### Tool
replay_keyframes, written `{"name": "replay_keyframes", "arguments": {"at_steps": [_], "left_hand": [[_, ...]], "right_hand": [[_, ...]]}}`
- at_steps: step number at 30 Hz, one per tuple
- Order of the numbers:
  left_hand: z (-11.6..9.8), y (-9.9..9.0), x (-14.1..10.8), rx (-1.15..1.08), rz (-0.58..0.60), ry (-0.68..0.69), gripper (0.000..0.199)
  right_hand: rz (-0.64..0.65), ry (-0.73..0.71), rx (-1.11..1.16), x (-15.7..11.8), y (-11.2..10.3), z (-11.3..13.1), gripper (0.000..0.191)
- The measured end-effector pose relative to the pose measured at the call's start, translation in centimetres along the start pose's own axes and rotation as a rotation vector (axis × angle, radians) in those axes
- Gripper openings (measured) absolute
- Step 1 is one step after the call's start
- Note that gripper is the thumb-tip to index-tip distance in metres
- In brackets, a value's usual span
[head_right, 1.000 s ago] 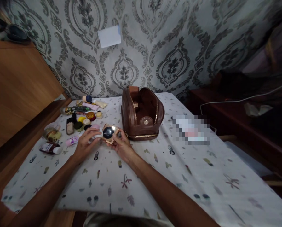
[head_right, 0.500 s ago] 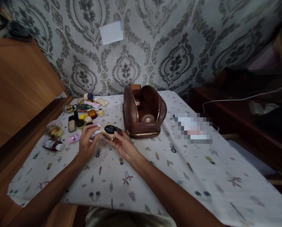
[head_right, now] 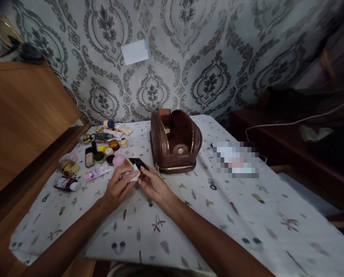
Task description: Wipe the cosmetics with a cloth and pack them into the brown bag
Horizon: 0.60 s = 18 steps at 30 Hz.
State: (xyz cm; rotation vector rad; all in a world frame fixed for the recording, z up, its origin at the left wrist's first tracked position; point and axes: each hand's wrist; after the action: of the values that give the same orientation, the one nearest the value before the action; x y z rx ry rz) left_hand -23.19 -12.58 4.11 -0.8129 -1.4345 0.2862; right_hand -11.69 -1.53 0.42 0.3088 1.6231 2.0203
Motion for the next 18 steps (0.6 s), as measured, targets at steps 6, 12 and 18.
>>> {"name": "replay_keyframes", "arguments": {"at_steps": [6,12,18], "left_hand": [[1.2,-0.7,-0.3,-0.019,-0.041,-0.155,0.035],[2.9,-1.7,0.0,-0.309,-0.041,-0.488,0.025],[3.5,-1.8,0.6,-0.617,0.008,-0.592,0.025]], "right_hand": [[0.024,0.071,-0.003,-0.5,0.4,0.5,0.029],[0.077,0.155,-0.096,-1.0,0.7,0.7,0.028],[0.106,0.202,-0.180,-1.6,1.2,1.1,0.036]]}}
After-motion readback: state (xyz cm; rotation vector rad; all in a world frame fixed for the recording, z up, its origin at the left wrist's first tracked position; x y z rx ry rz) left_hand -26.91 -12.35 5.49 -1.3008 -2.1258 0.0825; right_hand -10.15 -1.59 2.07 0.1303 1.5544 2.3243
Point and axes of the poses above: each hand's wrist, its own x-axis towards the middle knuckle, its own y-axis out of the palm, z = x × y, and after that the axes turned 8 degrees about x, right-handed
